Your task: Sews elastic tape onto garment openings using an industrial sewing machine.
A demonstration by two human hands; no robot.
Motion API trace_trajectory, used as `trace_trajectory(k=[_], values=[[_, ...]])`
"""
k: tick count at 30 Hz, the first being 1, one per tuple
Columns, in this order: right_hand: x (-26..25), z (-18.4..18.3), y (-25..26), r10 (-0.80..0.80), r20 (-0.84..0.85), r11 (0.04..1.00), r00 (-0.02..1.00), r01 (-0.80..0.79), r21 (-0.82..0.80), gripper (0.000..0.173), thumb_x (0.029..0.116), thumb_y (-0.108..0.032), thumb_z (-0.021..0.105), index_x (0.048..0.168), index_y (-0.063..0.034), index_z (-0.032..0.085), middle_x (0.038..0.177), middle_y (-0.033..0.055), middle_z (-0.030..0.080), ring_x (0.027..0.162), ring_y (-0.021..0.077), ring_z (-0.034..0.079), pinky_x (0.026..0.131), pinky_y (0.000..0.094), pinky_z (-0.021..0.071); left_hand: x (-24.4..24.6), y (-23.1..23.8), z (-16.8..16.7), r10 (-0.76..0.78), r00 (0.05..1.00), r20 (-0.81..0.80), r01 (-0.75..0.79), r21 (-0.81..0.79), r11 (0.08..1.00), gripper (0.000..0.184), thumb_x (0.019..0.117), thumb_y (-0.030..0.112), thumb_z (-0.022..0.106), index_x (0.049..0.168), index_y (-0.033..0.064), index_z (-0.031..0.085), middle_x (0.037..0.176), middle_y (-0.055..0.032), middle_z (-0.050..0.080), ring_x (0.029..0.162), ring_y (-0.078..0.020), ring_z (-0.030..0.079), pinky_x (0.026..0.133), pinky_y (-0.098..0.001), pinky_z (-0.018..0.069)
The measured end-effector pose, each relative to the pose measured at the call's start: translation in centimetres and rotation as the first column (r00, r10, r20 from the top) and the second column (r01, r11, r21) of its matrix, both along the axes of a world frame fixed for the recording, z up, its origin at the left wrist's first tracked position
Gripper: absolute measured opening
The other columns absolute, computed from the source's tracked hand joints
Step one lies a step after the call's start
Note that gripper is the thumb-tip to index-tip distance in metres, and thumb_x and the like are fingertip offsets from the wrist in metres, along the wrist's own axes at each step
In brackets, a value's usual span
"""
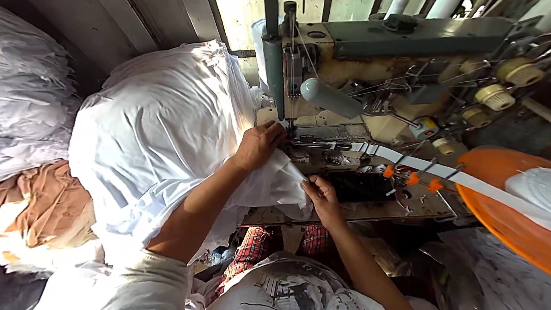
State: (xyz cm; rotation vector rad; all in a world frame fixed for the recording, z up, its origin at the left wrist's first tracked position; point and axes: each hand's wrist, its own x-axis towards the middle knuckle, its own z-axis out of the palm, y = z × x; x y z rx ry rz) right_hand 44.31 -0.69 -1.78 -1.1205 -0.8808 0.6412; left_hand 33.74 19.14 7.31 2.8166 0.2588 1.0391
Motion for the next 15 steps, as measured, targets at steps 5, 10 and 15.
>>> trace_trajectory(k=[5, 10, 15], values=[[-0.1, 0.5, 0.2, -0.115, 0.208, 0.974, 0.971, 0.069, 0.217, 0.014, 0.0983, 0.000, 0.057, 0.105, 0.0076, 0.067, 0.094, 0.0000, 0.071, 0.086, -0.0032, 0.066, 0.081, 0.0158, 0.0562, -0.1, 0.2, 0.0, -0.147, 0.901, 0.409, 0.136, 0.055, 0.989, 0.015, 0.0977, 0.003, 0.063, 0.094, -0.0091, 0.070, 0.080, -0.0192, 0.065, 0.071, -0.0176, 0.062, 0.069, -0.0235, 0.0507], [0.5, -1.3, 1.6, -0.253, 0.430, 0.964, 0.867, 0.188, 0.189, 0.019, 0.0978, -0.004, 0.060, 0.103, 0.0108, 0.071, 0.091, 0.0107, 0.073, 0.083, 0.0029, 0.068, 0.080, 0.0192, 0.0565, 0.4, 0.4, 0.7, -0.138, 0.934, 0.329, 0.136, 0.029, 0.990, 0.012, 0.0978, 0.002, 0.061, 0.094, -0.0079, 0.068, 0.084, -0.0191, 0.067, 0.075, -0.0206, 0.065, 0.073, -0.0280, 0.0543], [-0.5, -0.8, 1.6, -0.105, 0.295, 0.994, 0.950, 0.102, 0.028, 0.019, 0.0985, -0.005, 0.059, 0.105, 0.0100, 0.068, 0.085, 0.0053, 0.070, 0.075, -0.0026, 0.063, 0.072, 0.0145, 0.0539, -0.5, 1.9, 0.6, -0.105, 0.993, 0.051, 0.101, 0.081, 0.992, 0.017, 0.0999, 0.009, 0.059, 0.093, -0.0023, 0.069, 0.088, -0.0173, 0.068, 0.081, -0.0306, 0.068, 0.074, -0.0427, 0.0558]])
